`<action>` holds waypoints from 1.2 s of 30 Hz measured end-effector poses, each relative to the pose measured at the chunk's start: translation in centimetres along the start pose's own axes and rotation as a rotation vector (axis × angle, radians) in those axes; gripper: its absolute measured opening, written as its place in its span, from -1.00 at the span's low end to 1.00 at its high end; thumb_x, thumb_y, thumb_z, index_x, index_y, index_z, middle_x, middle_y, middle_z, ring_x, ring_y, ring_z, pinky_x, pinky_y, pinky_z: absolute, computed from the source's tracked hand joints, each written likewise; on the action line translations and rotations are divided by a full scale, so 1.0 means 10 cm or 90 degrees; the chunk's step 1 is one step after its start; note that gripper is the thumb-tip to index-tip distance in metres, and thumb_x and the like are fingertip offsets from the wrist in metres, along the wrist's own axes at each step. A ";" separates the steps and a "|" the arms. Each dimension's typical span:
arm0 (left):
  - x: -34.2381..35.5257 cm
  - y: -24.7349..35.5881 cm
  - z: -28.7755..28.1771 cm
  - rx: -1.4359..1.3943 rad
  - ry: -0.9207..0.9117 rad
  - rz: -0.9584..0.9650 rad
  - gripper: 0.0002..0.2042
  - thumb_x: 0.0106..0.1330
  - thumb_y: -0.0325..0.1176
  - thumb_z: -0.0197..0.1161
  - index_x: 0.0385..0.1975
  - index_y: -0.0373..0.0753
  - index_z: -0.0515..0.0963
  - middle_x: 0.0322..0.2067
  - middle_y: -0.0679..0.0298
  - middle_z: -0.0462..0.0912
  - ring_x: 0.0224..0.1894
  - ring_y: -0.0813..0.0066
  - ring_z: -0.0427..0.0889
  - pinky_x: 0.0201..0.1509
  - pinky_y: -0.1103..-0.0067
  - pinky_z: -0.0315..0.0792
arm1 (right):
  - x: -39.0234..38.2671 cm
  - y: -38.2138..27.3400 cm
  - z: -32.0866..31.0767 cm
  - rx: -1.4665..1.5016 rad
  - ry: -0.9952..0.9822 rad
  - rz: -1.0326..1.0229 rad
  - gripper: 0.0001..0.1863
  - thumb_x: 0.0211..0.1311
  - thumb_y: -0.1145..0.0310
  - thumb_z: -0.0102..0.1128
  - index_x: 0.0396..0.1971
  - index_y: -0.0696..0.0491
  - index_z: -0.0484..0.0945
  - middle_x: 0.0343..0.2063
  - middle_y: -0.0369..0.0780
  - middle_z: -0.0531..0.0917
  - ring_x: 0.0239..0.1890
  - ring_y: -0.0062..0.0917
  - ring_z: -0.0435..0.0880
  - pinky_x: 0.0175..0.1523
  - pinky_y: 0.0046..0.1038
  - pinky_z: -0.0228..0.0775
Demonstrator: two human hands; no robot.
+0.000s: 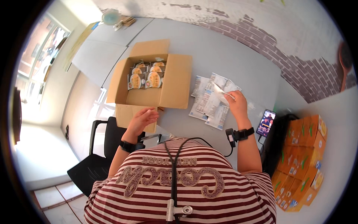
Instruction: The person unpacks a cardboard box containing small packaged food items and places them onto a table. They then pick up the items one by one and place them into a new cardboard box, arranging them neatly. Finally, they close the new box and stack it with other similar boxes.
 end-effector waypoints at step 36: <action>0.62 0.22 -1.08 -0.588 0.016 0.089 -0.60 0.17 -0.61 -0.03 0.05 -0.36 0.27 0.06 0.09 0.41 0.12 0.19 0.39 0.26 0.26 0.21 | -0.16 -3.35 -0.72 0.252 -0.040 -0.764 -0.43 0.14 0.10 0.14 0.03 0.21 0.35 -0.02 -0.05 0.48 -0.03 -0.36 0.48 0.04 -0.38 0.30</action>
Point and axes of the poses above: each hand's wrist, its own x-axis towards the middle knuckle, its own z-axis out of the palm, y = z × x, the point moved 4 cm from there along x, towards the middle knuckle
